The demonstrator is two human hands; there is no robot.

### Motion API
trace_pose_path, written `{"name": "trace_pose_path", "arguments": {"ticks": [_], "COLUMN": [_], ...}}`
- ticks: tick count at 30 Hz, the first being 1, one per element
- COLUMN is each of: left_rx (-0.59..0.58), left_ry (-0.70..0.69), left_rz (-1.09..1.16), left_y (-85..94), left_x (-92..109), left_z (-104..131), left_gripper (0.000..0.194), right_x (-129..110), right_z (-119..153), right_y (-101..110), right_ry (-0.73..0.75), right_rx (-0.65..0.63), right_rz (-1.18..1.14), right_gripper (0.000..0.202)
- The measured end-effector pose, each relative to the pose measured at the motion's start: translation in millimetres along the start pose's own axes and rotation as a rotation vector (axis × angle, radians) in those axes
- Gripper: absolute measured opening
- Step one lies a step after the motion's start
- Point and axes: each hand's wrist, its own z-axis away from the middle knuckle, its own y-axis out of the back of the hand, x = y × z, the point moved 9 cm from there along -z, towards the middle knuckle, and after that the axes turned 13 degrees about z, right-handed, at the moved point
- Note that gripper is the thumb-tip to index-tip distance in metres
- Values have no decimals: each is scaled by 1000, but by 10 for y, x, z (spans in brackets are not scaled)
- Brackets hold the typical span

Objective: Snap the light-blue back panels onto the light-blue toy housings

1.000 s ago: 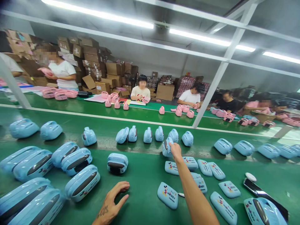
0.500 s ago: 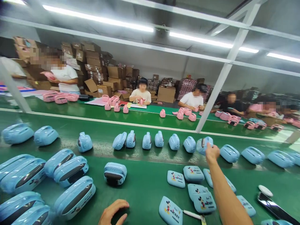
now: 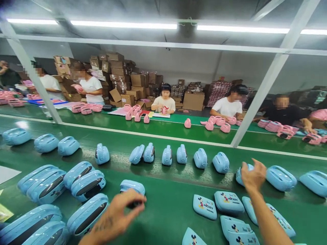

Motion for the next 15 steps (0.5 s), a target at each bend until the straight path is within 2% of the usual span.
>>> {"name": "trace_pose_path", "arguments": {"ticks": [1,3,5,7,9,11,13,15], "left_rx": [94,220,242,224,195,174,171,182], "left_ry": [8,67,109,168,231,286,338,380], "left_rz": [-103,-252,-301,-326,-322,-290,-231,-142], "left_y": [177,429,515,502,431,343,273,240], "left_x": [57,54,-48,-230,-431,-598,-708,-757], "left_z": [-268,-837,-1365,-1746,-1951,-2017,-2001,-1950], "left_gripper": [17,23,28,32,36,37,36,34], "right_x": [-335,-963,-1582,-2091,-2450,-2668,-2778,-2804], "right_z": [111,404,783,1173,1500,1739,1897,1982], "right_y": [-88,-338,-705,-1081,-1397,-1615,-1723,-1739], "right_ry": [102,213,325,389,395,370,350,336], "right_rx": [-76,-206,-354,-466,-532,-574,-613,-650], "right_rz": [-81,-152,-215,-261,-278,-285,-306,-343], "right_gripper": [40,33,26,31,38,39,34,28]}}
